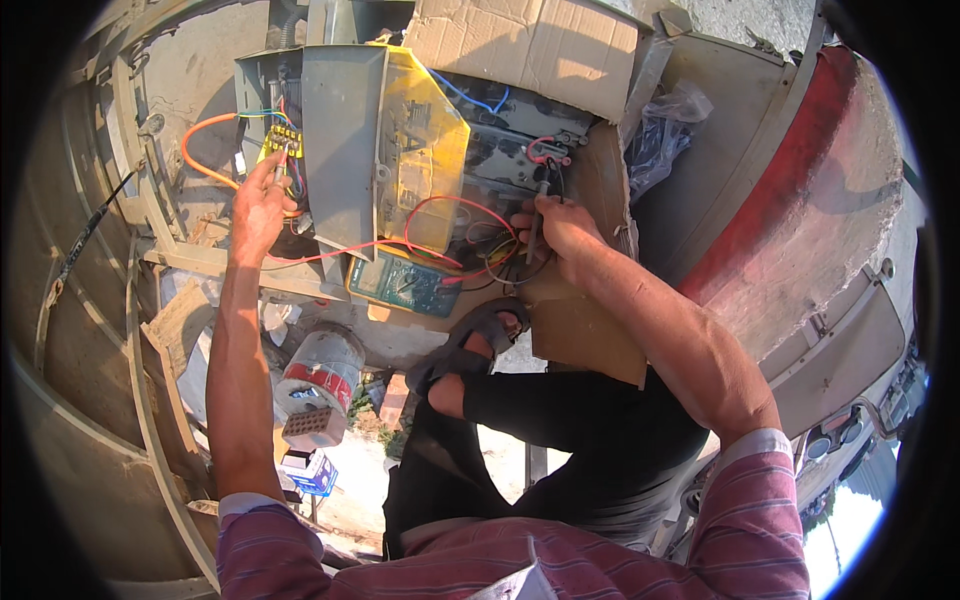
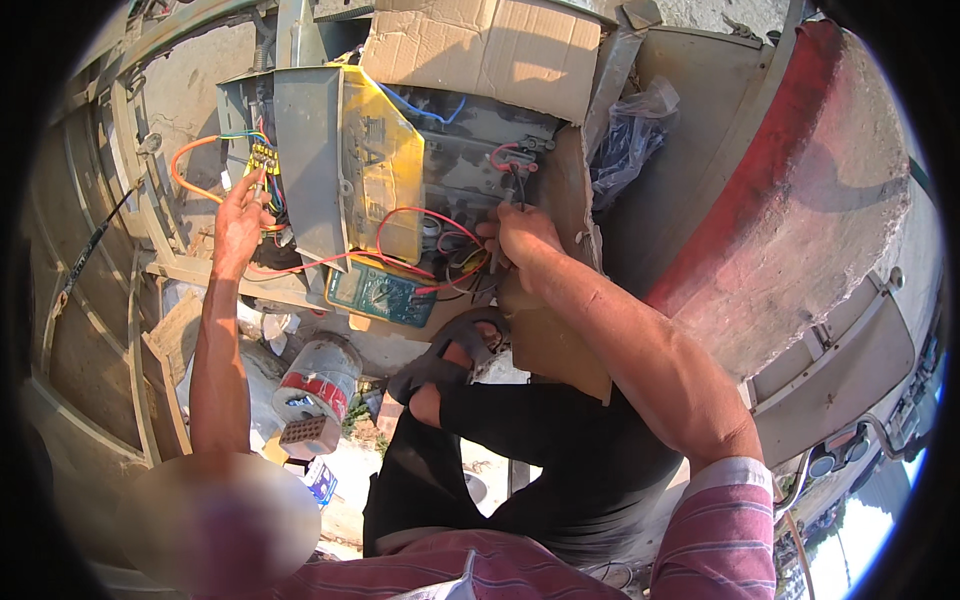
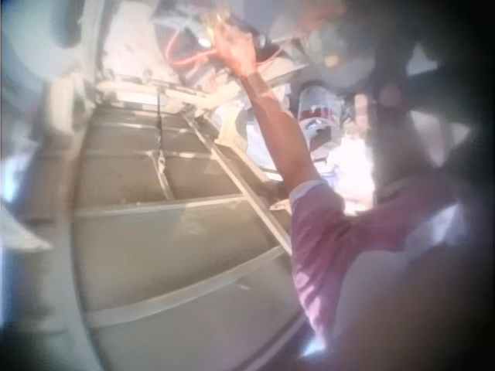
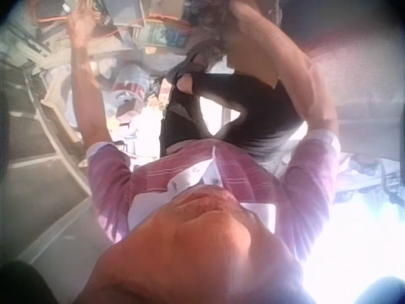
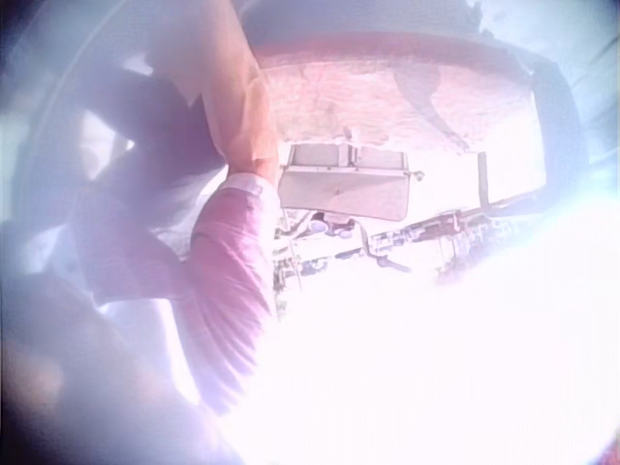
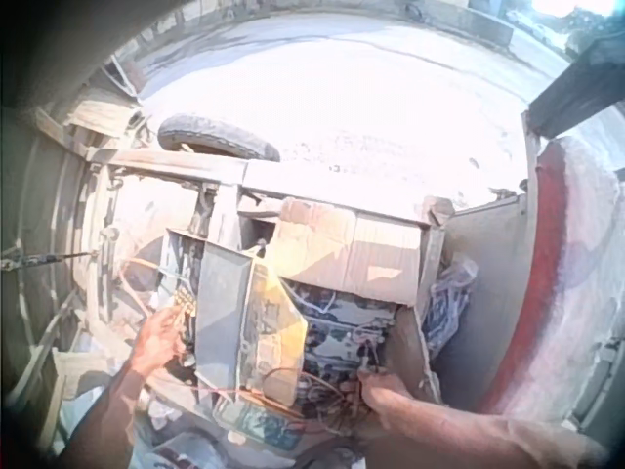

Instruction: The person uses a multimeter to test the electrical system of a three-wheeled vehicle. They connect the multimeter probes to various points in the wiring harness and battery terminals, checking for continuity and voltage.

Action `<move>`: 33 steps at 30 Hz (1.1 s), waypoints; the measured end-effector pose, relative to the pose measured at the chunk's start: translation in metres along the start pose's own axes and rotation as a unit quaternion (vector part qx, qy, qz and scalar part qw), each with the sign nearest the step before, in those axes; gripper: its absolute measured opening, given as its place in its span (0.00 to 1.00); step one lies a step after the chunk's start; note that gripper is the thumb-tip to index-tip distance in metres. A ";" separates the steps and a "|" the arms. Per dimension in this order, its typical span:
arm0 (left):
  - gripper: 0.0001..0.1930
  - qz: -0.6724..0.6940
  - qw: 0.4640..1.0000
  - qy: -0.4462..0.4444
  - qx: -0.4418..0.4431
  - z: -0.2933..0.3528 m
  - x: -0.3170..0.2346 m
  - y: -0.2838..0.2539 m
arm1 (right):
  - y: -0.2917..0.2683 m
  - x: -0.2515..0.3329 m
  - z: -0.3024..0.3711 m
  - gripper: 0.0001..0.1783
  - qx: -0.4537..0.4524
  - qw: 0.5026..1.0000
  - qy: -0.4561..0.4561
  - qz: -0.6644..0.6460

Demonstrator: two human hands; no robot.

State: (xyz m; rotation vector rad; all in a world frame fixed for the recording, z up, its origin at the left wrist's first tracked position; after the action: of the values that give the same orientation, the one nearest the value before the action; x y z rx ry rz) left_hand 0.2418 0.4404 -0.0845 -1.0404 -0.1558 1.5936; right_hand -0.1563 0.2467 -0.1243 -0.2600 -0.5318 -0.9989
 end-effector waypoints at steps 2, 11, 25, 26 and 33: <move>0.32 -0.005 1.000 0.003 0.005 -0.001 -0.001 -0.001 | 0.000 -0.002 -0.001 0.17 -0.018 1.000 -0.007 0.024; 0.32 0.004 1.000 0.007 0.011 -0.002 0.003 -0.004 | 0.006 -0.004 -0.002 0.15 -0.026 0.997 -0.068 0.005; 0.32 -0.017 1.000 -0.009 0.020 0.002 -0.003 -0.005 | 0.009 0.000 -0.003 0.14 0.003 0.995 -0.080 0.053; 0.32 -0.016 1.000 -0.013 0.020 0.002 -0.003 -0.005 | 0.009 0.001 -0.003 0.14 0.004 0.995 -0.084 0.051; 0.32 -0.029 0.999 -0.013 0.012 0.002 -0.002 -0.005 | 0.007 0.001 -0.006 0.14 -0.003 0.996 -0.076 0.051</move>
State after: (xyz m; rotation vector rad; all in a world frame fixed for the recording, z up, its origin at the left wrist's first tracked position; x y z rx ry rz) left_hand 0.2440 0.4408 -0.0794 -0.9888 -0.1818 1.5540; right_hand -0.1480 0.2475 -0.1288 -0.3678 -0.6474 -0.8853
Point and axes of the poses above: each hand's wrist, its own z-axis away from the middle knuckle, its own y-axis out of the palm, x = y × z, the point moved 5 cm from there along -z, towards the middle knuckle, and after that the axes turned 14 degrees about -y, right-handed, at the moved point
